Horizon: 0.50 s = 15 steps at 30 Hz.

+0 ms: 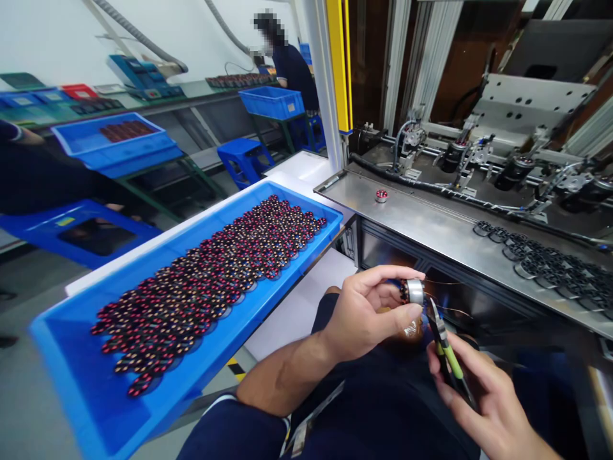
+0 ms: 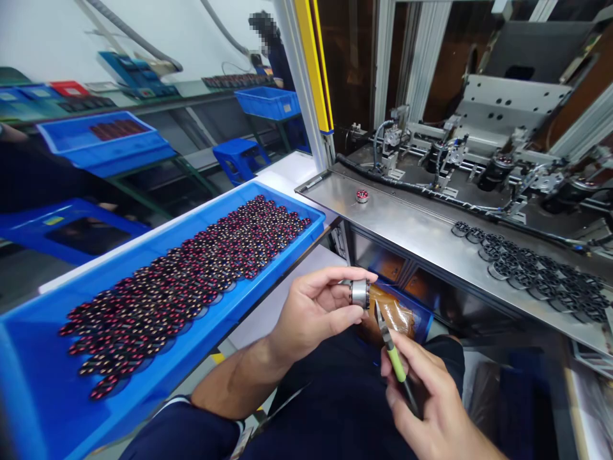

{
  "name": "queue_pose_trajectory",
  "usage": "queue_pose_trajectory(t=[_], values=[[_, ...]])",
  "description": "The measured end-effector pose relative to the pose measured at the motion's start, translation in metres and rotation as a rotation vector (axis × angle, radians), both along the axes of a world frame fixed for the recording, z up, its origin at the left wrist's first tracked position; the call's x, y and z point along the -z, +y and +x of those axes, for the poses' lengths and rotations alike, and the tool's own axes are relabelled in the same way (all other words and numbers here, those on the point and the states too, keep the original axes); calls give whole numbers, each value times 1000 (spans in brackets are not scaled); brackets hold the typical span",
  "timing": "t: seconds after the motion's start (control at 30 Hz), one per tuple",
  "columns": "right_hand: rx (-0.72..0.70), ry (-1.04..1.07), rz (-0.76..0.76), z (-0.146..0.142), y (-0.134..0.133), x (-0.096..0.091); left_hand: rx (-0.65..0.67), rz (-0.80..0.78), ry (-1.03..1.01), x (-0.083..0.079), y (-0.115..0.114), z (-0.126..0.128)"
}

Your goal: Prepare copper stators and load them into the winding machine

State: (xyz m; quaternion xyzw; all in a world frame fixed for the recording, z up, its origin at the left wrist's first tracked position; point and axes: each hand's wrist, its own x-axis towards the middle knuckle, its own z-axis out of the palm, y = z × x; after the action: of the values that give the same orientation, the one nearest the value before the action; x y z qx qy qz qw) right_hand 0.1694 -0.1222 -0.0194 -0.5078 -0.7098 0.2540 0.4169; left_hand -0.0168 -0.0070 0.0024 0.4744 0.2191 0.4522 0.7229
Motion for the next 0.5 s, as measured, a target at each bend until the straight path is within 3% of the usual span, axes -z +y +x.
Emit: queue_pose_trajectory(t=[0.5], values=[[-58,149,-59,-3,-4,-7,-180,233,7,-2,-5,1]])
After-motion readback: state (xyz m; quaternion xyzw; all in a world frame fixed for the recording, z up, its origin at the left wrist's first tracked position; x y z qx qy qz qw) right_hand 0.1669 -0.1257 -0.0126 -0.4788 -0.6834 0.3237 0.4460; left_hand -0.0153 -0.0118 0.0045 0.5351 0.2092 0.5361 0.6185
